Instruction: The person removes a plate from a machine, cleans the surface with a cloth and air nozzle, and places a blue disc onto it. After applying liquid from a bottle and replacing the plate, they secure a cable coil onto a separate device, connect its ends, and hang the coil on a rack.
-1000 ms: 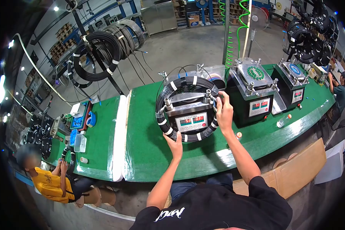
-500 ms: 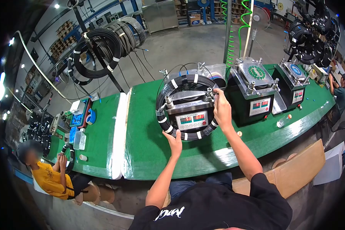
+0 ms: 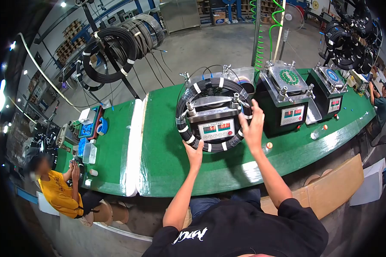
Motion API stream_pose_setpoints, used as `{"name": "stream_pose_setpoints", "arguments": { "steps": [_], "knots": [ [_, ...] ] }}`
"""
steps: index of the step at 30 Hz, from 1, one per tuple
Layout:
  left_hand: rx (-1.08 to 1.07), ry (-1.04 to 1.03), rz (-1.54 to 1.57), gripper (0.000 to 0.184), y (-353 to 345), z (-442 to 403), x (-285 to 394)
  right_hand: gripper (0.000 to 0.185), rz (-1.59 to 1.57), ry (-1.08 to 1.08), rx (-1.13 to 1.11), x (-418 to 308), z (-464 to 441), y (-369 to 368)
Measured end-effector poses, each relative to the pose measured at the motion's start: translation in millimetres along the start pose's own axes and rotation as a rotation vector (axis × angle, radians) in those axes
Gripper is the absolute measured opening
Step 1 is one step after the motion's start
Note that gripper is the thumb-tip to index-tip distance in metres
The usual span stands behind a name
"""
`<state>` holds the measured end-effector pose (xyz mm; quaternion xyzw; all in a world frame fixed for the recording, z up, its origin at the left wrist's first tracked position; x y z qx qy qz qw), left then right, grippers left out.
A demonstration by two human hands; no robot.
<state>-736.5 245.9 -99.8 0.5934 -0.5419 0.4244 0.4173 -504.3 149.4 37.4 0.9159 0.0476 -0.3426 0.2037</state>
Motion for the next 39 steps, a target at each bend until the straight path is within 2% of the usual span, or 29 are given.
{"name": "stream_pose_setpoints", "arguments": {
  "steps": [1, 2, 3, 6, 12, 15, 21, 24, 27, 28, 29, 31, 33, 35, 36, 39],
  "knots": [
    [0.004, -0.02, -0.001, 0.085, -0.6, -2.6, 2.9, 0.076, 0.064, 0.093, 0.002, -2.1, 14.2, -1.8],
    [-0.018, 0.027, 0.071, 0.081, -1.0, -8.6, 5.4, 0.09, 0.062, 0.015, -0.072, -4.2, 27.3, -3.0],
    [-0.033, 0.108, 0.13, 0.08, -1.5, -11.4, 13.2, 0.097, 0.071, 0.03, -0.073, -4.8, 34.7, -6.2],
    [0.046, 0.095, 0.13, 0.077, -9.1, -9.5, 12.0, 0.103, 0.193, 0.021, -0.192, -9.3, 51.1, -13.3],
    [0.08, 0.013, 0.131, 0.072, -13.2, -3.3, 7.6, 0.103, 0.236, 0.019, -0.182, -10.4, 59.4, -27.5],
    [0.102, 0.026, 0.183, 0.071, -15.4, -0.6, 10.2, 0.098, 0.24, 0.019, -0.179, -8.7, 59.1, -26.9],
    [0.04, 0.061, 0.093, 0.076, -7.9, -6.0, 5.6, 0.096, 0.214, 0.002, -0.186, -9.2, 59.4, -29.7],
    [0.115, -0.141, -0.053, 0.082, -4.1, -8.6, 20.1, 0.086, 0.271, 0.087, -0.145, -13.0, 56.5, -24.0],
    [0.114, -0.199, -0.014, 0.085, 5.4, -15.2, 49.0, 0.069, 0.118, 0.101, -0.019, 1.2, 46.5, -18.2],
    [0.154, -0.261, -0.031, 0.085, 9.7, -22.3, 60.8, 0.055, 0.096, 0.136, 0.082, 0.4, 34.6, -13.9],
    [0.207, -0.375, -0.079, 0.071, 14.3, -35.5, 58.1, 0.049, 0.058, 0.141, 0.124, 2.1, 20.9, -8.7],
    [0.162, -0.523, -0.27, 0.054, 26.2, -57.5, 85.6, 0.043, -0.003, 0.051, 0.049, 11.2, -5.6, -2.6],
    [0.062, -0.659, -0.39, 0.037, 31.7, -80.4, 114.2, 0.03, 0.106, 0.077, -0.072, 5.8, -32.7, 7.4],
    [-0.205, -0.365, -0.225, 0.029, 32.0, -98.5, 135.4, 0.025, 0.12, 0.173, -0.129, 11.0, -44.2, 5.2],
    [-0.265, -0.433, -0.275, 0.027, 31.9, -106.8, 144.2, 0.025, 0.09, 0.201, -0.16, 14.8, -46.5, 4.2],
    [-0.441, -0.467, -0.354, 0.023, 35.8, -124.5, 146.6, 0.024, 0.036, 0.308, -0.239, 29.2, -57.1, 2.6]
  ]
}}
Point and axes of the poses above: each hand's wrist, its own z-axis away from the middle knuckle, its own y-axis out of the back of the hand, x = y × z, the point moved 1 cm from there along -z, towards the middle knuckle, and after that the axes turned 7 degrees about x, right-handed, at the moved point
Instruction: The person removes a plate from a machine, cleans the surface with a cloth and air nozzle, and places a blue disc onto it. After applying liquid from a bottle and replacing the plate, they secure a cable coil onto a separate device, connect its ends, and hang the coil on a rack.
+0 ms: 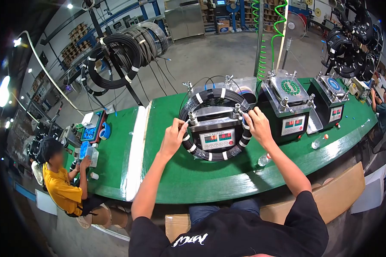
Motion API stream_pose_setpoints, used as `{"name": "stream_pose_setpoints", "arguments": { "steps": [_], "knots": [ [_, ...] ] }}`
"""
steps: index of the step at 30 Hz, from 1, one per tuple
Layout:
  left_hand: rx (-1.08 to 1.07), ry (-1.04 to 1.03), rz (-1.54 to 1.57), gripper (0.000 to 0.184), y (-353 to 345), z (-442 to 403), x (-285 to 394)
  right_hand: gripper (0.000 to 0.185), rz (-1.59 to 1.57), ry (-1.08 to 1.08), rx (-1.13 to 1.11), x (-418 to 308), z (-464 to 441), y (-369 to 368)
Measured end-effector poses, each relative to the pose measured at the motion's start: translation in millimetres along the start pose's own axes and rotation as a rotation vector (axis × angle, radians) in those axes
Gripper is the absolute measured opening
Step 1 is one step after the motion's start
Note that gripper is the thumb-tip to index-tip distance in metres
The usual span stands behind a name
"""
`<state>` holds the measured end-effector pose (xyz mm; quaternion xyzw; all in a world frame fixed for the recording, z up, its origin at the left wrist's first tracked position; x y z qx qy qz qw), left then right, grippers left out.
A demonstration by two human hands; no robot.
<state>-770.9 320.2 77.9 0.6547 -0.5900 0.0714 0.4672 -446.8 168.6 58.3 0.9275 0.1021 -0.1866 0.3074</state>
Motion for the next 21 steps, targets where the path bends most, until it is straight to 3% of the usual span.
{"name": "stream_pose_setpoints", "arguments": {
  "steps": [4, 6, 8, 10, 13, 16, 18, 19, 20, 21],
  "knots": [
    [-0.234, -0.179, -0.125, 0.021, 21.6, -20.5, 7.4, 0.033, -0.182, -0.078, -0.178, 8.3, -12.9, 13.9],
    [-0.491, -0.085, -0.12, 0.023, 39.2, -45.6, 10.6, 0.045, -0.277, -0.049, -0.29, 33.4, -22.2, 9.2],
    [-0.681, -0.083, 0.069, 0.022, 54.0, -74.0, 2.3, 0.049, -0.583, -0.33, -0.32, 50.6, -34.2, 0.1],
    [-0.805, 0.229, 0.159, 0.029, 66.1, -108.8, -8.6, 0.047, -0.473, -0.234, -0.148, 62.1, -65.4, -8.8],
    [-0.493, 0.354, 0.219, 0.039, 42.1, -155.7, -71.1, 0.026, -0.476, -0.212, -0.121, 88.2, -115.0, -44.4],
    [-0.281, 0.538, 0.18, 0.049, -6.3, -182.7, -101.3, 0.028, -0.416, -0.05, -0.052, 91.5, -154.5, -84.5],
    [-0.161, 0.823, 0.336, 0.051, -34.4, -190.2, -97.8, 0.028, -0.289, 0.057, -0.129, 121.6, -174.9, -127.3],
    [-0.123, 0.838, 0.414, 0.048, -48.4, -194.0, -105.2, 0.028, -0.416, -0.043, -0.237, 130.5, -180.6, -140.7],
    [-0.077, 0.85, 0.49, 0.046, -62.2, -197.4, -121.7, 0.029, -0.3, -0.073, -0.339, 132.5, -186.7, -145.1],
    [-0.043, 0.783, 0.594, 0.039, -79.4, -199.3, -147.2, 0.028, -0.431, -0.196, -0.34, 129.6, -187.4, -149.1]
  ]
}}
Point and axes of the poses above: each hand's wrist, its own z-axis away from the middle knuckle, its own y-axis out of the back of the hand, x = y × z, the point moved 1 cm from there along -z, towards the middle knuckle, and after that the axes turned 7 degrees about x, right-handed, at the moved point
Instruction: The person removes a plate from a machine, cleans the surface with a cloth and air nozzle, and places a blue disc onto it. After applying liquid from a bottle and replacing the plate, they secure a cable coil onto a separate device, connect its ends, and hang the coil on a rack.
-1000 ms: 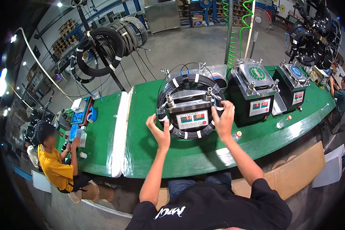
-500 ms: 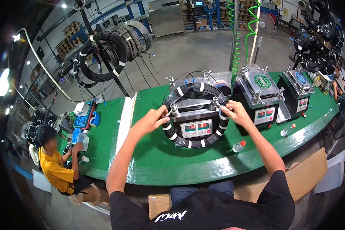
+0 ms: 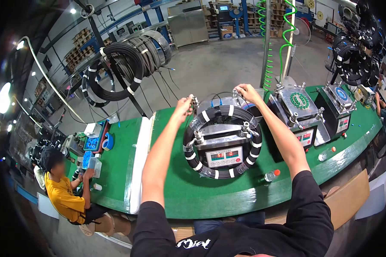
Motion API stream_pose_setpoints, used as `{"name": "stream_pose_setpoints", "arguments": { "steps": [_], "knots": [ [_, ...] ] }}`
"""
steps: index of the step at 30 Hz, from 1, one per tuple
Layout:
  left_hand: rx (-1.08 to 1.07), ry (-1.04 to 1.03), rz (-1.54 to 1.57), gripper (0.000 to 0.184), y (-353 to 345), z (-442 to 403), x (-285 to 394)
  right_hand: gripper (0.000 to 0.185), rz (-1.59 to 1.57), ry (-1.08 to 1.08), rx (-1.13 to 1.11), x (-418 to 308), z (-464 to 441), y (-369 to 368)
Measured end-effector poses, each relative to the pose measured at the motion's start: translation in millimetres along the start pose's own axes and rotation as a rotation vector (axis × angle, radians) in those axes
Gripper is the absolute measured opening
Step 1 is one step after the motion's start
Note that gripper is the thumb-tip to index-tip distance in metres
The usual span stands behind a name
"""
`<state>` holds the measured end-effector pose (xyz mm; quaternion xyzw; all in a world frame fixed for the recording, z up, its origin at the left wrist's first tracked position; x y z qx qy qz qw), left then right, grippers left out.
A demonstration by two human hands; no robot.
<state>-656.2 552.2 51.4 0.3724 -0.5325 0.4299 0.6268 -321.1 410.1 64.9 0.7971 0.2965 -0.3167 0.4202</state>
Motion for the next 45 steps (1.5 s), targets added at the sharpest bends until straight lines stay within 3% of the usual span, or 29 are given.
{"name": "stream_pose_setpoints", "arguments": {
  "steps": [3, 6, 9, 10, 13, 14, 17, 26, 28, 32, 35, 36, 37, 39, 45],
  "knots": [
    [-0.066, -0.067, 0.123, 0.033, 1.3, 9.4, -1.6, 0.03, -0.241, -0.18, 0.012, -4.8, 6.7, -5.5],
    [-0.019, -0.001, 0.085, 0.031, -3.3, 13.2, 3.1, 0.046, -0.301, -0.303, 0.057, -2.7, 12.4, -3.4],
    [-0.153, 0.088, 0.055, 0.034, -3.6, 51.7, 27.2, 0.044, -0.47, -0.456, 0.072, -32.1, 33.4, 5.3],
    [-0.183, 0.11, -0.022, 0.04, -1.7, 70.6, 38.0, 0.05, -0.559, -0.482, -0.043, -46.4, 47.8, 15.4],
    [-0.304, 0.045, -0.083, 0.049, 13.6, 100.0, 42.0, 0.059, -0.7, -0.438, -0.259, -77.5, 77.1, 30.3],
    [-0.333, 0.034, -0.09, 0.054, 16.7, 106.1, 43.9, 0.066, -0.601, -0.502, -0.296, -92.6, 84.8, 35.3],
    [-0.418, 0.018, 0.005, 0.062, 20.8, 106.7, 49.0, 0.065, -0.745, -0.485, -0.29, -111.5, 104.0, 31.7],
    [-0.48, -0.035, -0.071, 0.07, 9.3, 108.3, 36.4, 0.073, -0.536, -0.404, -0.264, -100.9, 120.6, 31.7],
    [-0.486, -0.069, -0.107, 0.07, 6.1, 131.3, 44.5, 0.072, -0.331, -0.272, -0.206, -114.0, 122.5, 25.8],
    [-0.3, -0.211, -0.146, 0.067, 9.6, 134.0, 23.9, 0.059, -0.189, -0.106, -0.117, -106.2, 120.6, 7.5],
    [0.005, -0.363, -0.11, 0.066, 8.8, 141.0, -10.4, 0.053, -0.292, -0.001, 0.099, -80.4, 128.4, -2.1],
    [0.185, -0.429, -0.166, 0.064, 7.2, 142.8, -24.3, 0.049, -0.234, -0.068, 0.119, -67.3, 135.7, -4.0],
    [0.395, -0.496, -0.302, 0.068, 2.0, 163.5, -20.9, 0.045, -0.37, -0.091, 0.197, -61.9, 144.0, -13.0],
    [0.433, -0.516, -0.296, 0.075, 7.1, 168.2, -17.4, 0.045, -0.403, -0.215, 0.237, -57.6, 165.3, -9.9],
    [0.408, -0.395, -0.246, 0.08, 10.1, 157.3, -30.7, 0.057, -0.388, -0.234, 0.343, -69.9, 184.1, -12.5]
  ]
}}
Point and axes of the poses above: each hand's wrist, its own z-axis away from the middle knuckle, its own y-axis out of the back of the hand, x = y × z, the point moved 1 cm from there along -z, towards the middle knuckle, and after that the axes turned 7 degrees about x, right-handed, at the moved point
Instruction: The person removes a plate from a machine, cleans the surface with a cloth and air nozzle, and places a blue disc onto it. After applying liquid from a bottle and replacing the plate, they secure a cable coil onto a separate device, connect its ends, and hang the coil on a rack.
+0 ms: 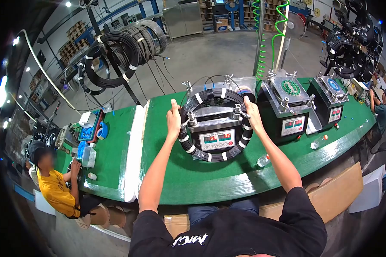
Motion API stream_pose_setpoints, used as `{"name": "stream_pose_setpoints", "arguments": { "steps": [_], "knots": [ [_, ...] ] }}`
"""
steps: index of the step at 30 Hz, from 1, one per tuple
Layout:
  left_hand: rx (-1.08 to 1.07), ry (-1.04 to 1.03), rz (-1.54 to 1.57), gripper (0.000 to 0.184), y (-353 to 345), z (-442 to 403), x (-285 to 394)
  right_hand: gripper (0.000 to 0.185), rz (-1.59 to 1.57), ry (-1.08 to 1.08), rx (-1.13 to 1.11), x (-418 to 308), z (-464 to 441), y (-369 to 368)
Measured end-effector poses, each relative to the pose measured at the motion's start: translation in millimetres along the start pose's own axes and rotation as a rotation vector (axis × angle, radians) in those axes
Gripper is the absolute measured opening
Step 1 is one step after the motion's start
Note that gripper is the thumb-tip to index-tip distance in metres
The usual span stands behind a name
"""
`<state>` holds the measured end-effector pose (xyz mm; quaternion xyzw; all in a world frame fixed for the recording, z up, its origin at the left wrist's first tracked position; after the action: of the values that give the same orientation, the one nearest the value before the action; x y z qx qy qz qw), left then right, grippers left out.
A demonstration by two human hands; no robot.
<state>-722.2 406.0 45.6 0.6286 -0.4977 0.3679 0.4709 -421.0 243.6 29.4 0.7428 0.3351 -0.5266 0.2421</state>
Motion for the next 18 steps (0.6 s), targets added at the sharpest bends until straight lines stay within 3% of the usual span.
{"name": "stream_pose_setpoints", "arguments": {
  "steps": [10, 14, 15, 16, 18],
  "knots": [
    [0.116, -0.097, 0.031, 0.071, -5.8, -0.7, -5.1, 0.066, 0.171, 0.139, 0.191, -9.6, 12.8, 0.8],
    [0.038, -0.198, -0.1, 0.072, 13.3, 25.2, 3.3, 0.048, 0.296, 0.353, 0.349, 3.1, 29.2, -5.5],
    [0.08, -0.473, -0.191, 0.069, 19.8, 42.9, 5.9, 0.045, 0.33, 0.416, 0.4, 4.3, 39.8, -7.4],
    [0.049, -0.337, -0.165, 0.06, 24.2, 57.6, 13.4, 0.037, 0.233, 0.23, 0.264, 8.0, 50.0, -1.8],
    [0.141, -0.43, -0.285, 0.044, 25.6, 78.8, -15.4, 0.038, 0.233, 0.218, 0.318, 14.5, 74.2, -2.9]
  ]
}}
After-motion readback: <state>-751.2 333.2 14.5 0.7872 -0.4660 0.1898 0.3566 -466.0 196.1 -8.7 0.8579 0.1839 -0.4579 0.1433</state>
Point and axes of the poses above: each hand's wrist, its own z-axis away from the middle knuckle, its own y-axis out of the back of the hand, x = y × z, the point moved 1 cm from there along -z, towards the middle knuckle, and after that the axes turned 7 degrees about x, right-handed, at the moved point
